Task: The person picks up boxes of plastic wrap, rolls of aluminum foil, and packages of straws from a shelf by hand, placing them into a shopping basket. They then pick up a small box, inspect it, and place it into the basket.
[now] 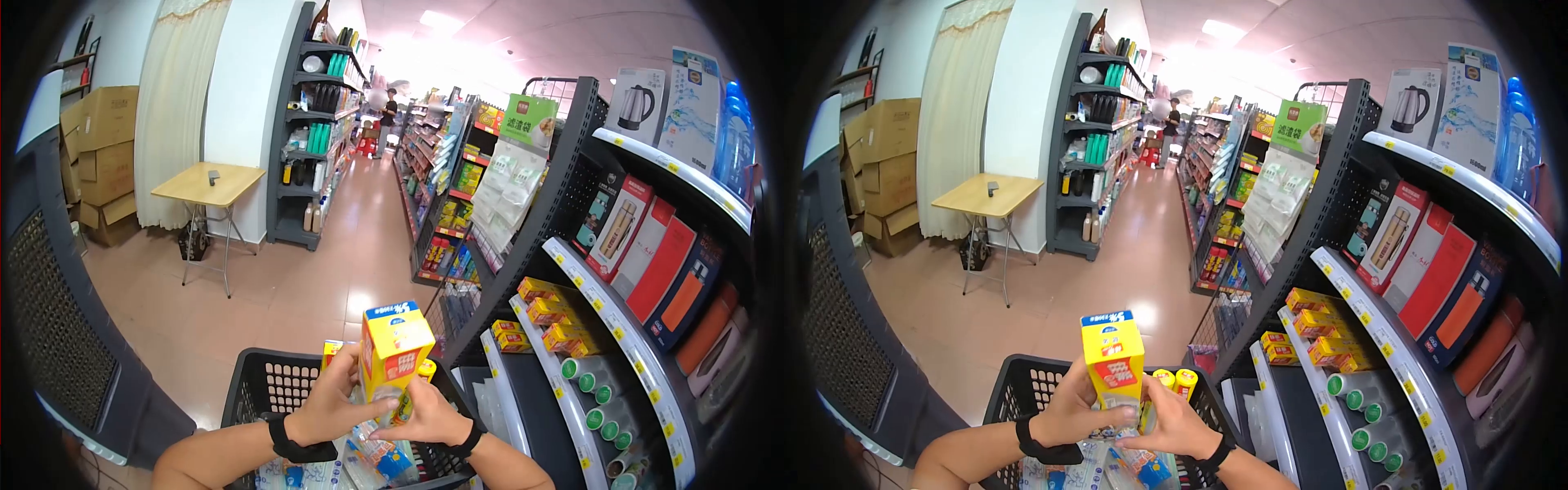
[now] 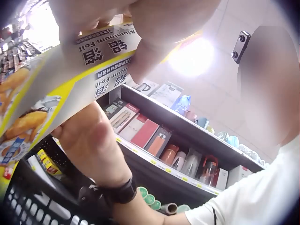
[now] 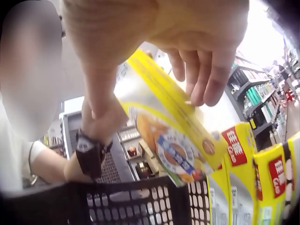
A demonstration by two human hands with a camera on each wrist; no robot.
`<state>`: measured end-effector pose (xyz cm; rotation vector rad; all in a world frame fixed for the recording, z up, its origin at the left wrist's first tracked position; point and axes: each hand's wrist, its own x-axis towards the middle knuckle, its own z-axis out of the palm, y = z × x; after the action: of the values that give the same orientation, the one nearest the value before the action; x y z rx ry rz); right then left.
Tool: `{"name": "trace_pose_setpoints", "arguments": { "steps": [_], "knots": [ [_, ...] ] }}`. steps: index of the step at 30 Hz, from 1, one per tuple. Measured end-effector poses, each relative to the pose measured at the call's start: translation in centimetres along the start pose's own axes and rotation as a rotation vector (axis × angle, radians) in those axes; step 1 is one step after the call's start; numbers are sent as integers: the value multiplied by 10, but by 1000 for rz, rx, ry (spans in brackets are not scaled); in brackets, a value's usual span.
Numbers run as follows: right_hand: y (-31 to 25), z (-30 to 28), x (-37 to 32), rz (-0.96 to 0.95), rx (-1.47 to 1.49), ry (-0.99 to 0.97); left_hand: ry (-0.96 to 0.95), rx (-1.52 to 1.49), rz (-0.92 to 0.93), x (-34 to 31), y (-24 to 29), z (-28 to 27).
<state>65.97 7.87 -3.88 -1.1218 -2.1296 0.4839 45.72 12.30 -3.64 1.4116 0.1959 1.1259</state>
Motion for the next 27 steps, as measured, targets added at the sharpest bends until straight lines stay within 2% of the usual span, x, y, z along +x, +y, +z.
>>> {"name": "trace_pose_setpoints", "arguments": {
  "steps": [1,3,6,7,9,10,12,13,14,16,17,20,22,24,27],
  "knots": [
    [-1,6,-3,9,7,-3,-7,-1,-41,0,-1,-2],
    [-2,15,-5,-2,-97,137,18,-3,-67,-2,-6,-3],
    [-2,24,-6,12,-45,251,55,18,-104,-2,-7,-3],
    [1,24,-6,12,-40,249,51,55,-78,1,-4,-2],
    [8,19,-8,9,-214,321,50,114,7,-1,-7,-5],
    [5,13,-8,105,-193,342,50,117,-6,-2,-11,-9],
    [7,2,-10,172,-244,425,231,-145,32,0,-15,-15],
    [10,-3,-10,133,-321,482,305,-240,2,4,-14,-17],
    [13,-8,-10,96,-399,541,296,-230,-21,7,-10,-19],
    [11,-19,-8,45,-546,655,447,-350,-3,11,-3,-25],
    [14,-26,-9,34,-585,683,513,-235,-40,14,2,-25],
    [11,-31,-10,102,-758,737,484,-93,-57,15,-5,-36],
    [15,-29,-13,172,-729,729,429,-93,-109,18,-9,-43],
    [20,-31,-15,175,-789,725,367,-51,-292,18,-14,-47],
    [26,-34,-18,188,-791,718,323,-35,-340,18,-15,-45]
  ]
}}
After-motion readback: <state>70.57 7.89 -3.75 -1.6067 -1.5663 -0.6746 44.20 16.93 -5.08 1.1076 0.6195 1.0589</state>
